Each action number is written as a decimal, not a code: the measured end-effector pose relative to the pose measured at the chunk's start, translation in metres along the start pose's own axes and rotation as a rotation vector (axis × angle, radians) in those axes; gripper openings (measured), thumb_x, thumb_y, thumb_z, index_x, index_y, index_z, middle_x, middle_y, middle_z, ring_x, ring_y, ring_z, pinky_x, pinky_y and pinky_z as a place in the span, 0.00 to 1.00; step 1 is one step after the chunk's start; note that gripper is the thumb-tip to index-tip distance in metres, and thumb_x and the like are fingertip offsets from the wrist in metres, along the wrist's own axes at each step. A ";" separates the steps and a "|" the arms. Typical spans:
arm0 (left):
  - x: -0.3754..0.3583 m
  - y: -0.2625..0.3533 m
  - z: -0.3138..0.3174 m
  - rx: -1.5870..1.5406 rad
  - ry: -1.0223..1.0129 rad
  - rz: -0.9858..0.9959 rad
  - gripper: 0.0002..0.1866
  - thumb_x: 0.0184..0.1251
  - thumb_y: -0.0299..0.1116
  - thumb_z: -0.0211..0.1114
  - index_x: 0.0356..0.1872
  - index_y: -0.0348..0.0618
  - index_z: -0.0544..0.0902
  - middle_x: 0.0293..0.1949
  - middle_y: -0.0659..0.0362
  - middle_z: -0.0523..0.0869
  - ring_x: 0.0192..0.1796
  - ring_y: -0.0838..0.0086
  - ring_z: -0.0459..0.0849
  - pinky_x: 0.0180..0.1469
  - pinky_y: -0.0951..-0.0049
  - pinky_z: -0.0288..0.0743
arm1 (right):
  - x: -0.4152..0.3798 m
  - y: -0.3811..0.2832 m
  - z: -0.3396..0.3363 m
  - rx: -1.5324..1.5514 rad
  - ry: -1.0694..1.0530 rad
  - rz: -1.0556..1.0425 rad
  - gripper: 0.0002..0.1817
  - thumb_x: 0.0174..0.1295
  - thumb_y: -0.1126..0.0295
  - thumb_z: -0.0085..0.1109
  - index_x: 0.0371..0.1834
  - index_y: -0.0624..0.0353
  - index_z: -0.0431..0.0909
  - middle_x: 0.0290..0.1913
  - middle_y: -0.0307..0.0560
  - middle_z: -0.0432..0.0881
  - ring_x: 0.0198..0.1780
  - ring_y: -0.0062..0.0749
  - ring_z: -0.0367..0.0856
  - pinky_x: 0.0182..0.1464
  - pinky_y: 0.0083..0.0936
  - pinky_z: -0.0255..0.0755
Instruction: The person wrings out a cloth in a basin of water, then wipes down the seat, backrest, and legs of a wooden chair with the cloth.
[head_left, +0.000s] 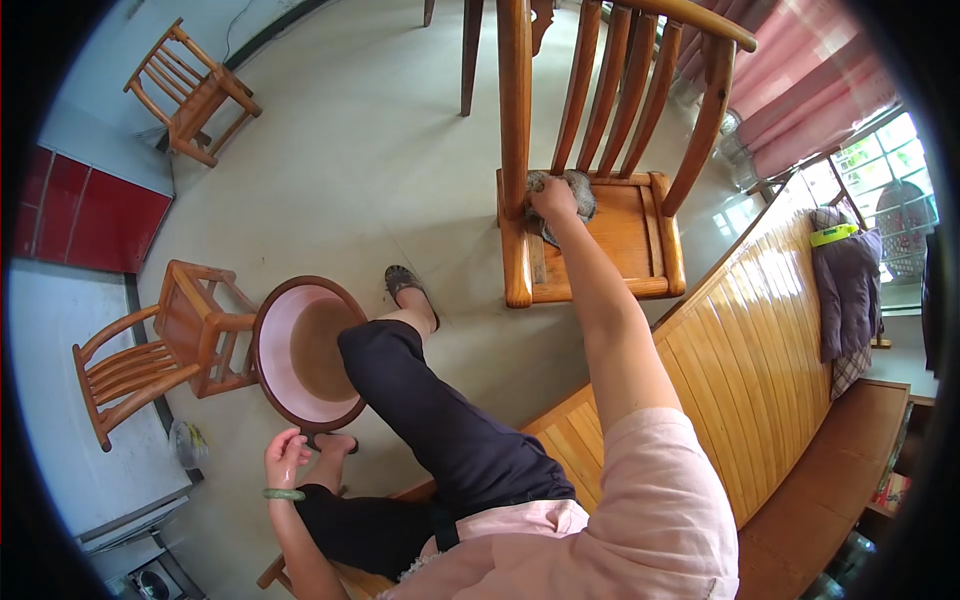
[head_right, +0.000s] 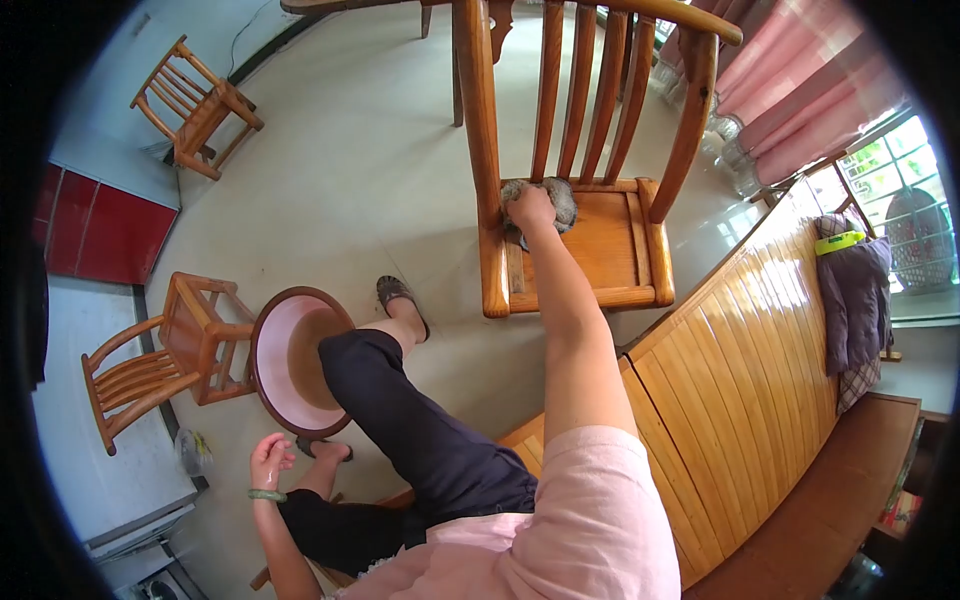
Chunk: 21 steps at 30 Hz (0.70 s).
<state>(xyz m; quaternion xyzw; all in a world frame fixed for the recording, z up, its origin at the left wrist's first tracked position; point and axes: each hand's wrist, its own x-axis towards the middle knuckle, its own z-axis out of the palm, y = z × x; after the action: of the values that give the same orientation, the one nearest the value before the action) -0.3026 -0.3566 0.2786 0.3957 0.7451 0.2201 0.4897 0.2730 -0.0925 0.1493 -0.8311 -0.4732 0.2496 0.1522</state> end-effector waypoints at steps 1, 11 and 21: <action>0.000 -0.003 0.001 -0.031 0.010 -0.027 0.13 0.65 0.33 0.55 0.47 0.38 0.74 0.36 0.58 0.81 0.28 0.78 0.79 0.28 0.81 0.75 | 0.000 -0.001 -0.002 0.014 0.003 0.014 0.19 0.49 0.64 0.54 0.46 0.55 0.77 0.52 0.52 0.74 0.55 0.44 0.72 0.55 0.36 0.68; 0.007 0.005 0.024 -0.095 -0.041 0.001 0.12 0.66 0.33 0.53 0.48 0.40 0.74 0.37 0.59 0.80 0.29 0.78 0.80 0.31 0.80 0.75 | -0.018 0.006 -0.005 -0.038 -0.029 -0.038 0.19 0.50 0.62 0.54 0.45 0.56 0.77 0.47 0.50 0.78 0.51 0.43 0.75 0.52 0.35 0.68; 0.015 -0.013 0.052 -0.152 -0.098 -0.027 0.13 0.66 0.33 0.54 0.48 0.39 0.74 0.37 0.57 0.80 0.28 0.78 0.79 0.28 0.81 0.76 | -0.130 0.041 -0.012 -0.467 -0.326 -0.226 0.19 0.51 0.52 0.51 0.41 0.49 0.81 0.47 0.47 0.77 0.51 0.43 0.74 0.52 0.36 0.69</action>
<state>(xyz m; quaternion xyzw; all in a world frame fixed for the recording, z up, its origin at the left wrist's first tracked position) -0.2637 -0.3558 0.2390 0.3578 0.7066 0.2497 0.5571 0.2534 -0.2250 0.1748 -0.7347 -0.6255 0.2454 -0.0940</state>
